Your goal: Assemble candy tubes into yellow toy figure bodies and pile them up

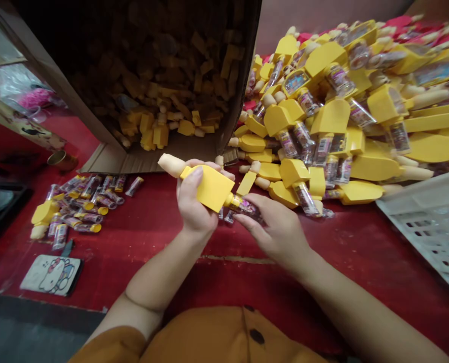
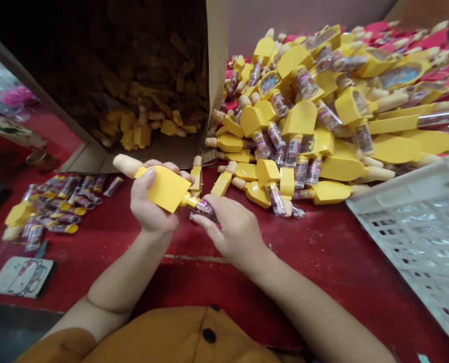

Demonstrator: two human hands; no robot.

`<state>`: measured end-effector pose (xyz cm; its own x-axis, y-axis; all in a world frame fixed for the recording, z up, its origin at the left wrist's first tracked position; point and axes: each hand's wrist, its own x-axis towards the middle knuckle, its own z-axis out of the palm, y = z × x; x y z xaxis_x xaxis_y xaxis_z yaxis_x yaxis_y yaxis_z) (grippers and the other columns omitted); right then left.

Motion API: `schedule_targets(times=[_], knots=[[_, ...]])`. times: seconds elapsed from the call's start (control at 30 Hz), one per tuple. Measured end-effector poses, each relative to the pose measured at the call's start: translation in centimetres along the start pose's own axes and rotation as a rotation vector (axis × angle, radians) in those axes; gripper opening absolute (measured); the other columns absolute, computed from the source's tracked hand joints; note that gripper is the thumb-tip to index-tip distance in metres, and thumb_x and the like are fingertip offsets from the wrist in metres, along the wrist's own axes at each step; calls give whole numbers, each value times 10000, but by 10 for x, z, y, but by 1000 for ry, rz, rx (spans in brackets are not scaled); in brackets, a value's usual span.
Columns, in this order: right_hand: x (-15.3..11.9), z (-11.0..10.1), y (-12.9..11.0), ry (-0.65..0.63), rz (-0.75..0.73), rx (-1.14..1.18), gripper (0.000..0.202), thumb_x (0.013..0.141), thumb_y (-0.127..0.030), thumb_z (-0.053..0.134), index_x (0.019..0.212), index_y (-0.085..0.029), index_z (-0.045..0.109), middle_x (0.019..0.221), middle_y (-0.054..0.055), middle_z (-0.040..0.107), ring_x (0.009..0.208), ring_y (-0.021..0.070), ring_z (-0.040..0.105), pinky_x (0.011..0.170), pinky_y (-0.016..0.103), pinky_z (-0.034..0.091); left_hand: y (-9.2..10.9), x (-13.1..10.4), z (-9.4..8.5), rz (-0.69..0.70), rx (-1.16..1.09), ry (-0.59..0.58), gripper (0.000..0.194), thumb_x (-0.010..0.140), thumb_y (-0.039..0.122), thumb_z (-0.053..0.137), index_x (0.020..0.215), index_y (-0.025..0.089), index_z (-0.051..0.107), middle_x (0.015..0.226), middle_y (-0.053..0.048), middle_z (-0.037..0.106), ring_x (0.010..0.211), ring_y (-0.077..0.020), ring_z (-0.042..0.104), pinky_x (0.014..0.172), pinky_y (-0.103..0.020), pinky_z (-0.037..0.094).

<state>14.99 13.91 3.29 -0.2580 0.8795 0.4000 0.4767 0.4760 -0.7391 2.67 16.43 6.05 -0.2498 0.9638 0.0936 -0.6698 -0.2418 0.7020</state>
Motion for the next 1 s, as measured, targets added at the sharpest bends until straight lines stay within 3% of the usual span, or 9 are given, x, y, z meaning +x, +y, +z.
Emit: schedule_targets(times=[0.07, 0.13, 0.4, 0.47, 0.6, 0.7, 0.77, 0.9, 1.0], knots=[[-4, 2, 1, 139, -231, -291, 260, 801, -305, 538, 940, -87, 561, 744, 74, 600, 661, 142, 543, 600, 242, 394, -4, -3, 1, -12, -29, 29, 74, 715, 261, 469, 767, 210, 461, 680, 16, 544, 584, -152, 579, 605, -305, 466], [-7, 1, -3, 146, -220, -289, 211, 831, -275, 494, 864, -82, 573, 663, 54, 578, 585, 115, 515, 563, 229, 377, -7, -6, 1, -62, -70, 28, 79, 707, 259, 454, 768, 209, 452, 666, 19, 533, 577, -149, 571, 601, -308, 465], [7, -9, -14, -546, 857, 956, 489, 762, -658, 371, 727, -172, 406, 388, -99, 151, 324, 30, 59, 308, 163, 96, -8, -7, 1, 6, -80, -78, 124, 689, 280, 467, 795, 218, 449, 679, 20, 524, 587, -151, 561, 627, -340, 472], [9, -7, -10, -532, 823, 929, 487, 764, -659, 364, 763, -174, 407, 405, -90, 217, 328, 32, 106, 320, 160, 124, -5, -3, 0, -5, -43, -95, 116, 696, 277, 477, 790, 214, 455, 680, 15, 528, 588, -153, 563, 632, -344, 472], [5, 0, -3, -99, 266, 251, 382, 740, -499, 546, 906, -157, 520, 690, 24, 536, 590, 93, 467, 550, 212, 371, -2, 1, -1, 51, -9, -19, 93, 721, 277, 470, 780, 206, 457, 683, 7, 537, 598, -158, 573, 614, -318, 467], [-2, 1, -5, 54, 80, -10, 329, 744, -447, 558, 855, -137, 577, 685, 40, 549, 626, 112, 479, 600, 232, 366, -3, -3, 1, 24, -37, -29, 99, 716, 278, 471, 784, 210, 453, 682, 10, 534, 599, -152, 569, 602, -302, 465], [-5, -1, -11, -38, 215, 185, 357, 796, -474, 480, 734, -128, 543, 572, 15, 478, 514, 76, 414, 507, 205, 335, -2, -7, 3, -21, -70, -96, 104, 707, 268, 461, 794, 211, 455, 685, 9, 531, 597, -149, 564, 605, -308, 468], [-3, -6, -19, -460, 729, 929, 497, 750, -657, 401, 695, -163, 407, 383, -89, 180, 324, 31, 101, 320, 165, 136, 3, -9, 3, 24, -53, -200, 115, 694, 270, 460, 789, 206, 468, 690, 5, 541, 599, -158, 573, 611, -325, 477], [3, -3, -15, -546, 836, 999, 528, 719, -698, 396, 739, -170, 398, 371, -99, 193, 312, 30, 83, 313, 160, 107, 3, -3, 0, -15, -25, -188, 109, 700, 263, 477, 789, 199, 470, 674, 3, 549, 589, -159, 581, 595, -313, 479]])
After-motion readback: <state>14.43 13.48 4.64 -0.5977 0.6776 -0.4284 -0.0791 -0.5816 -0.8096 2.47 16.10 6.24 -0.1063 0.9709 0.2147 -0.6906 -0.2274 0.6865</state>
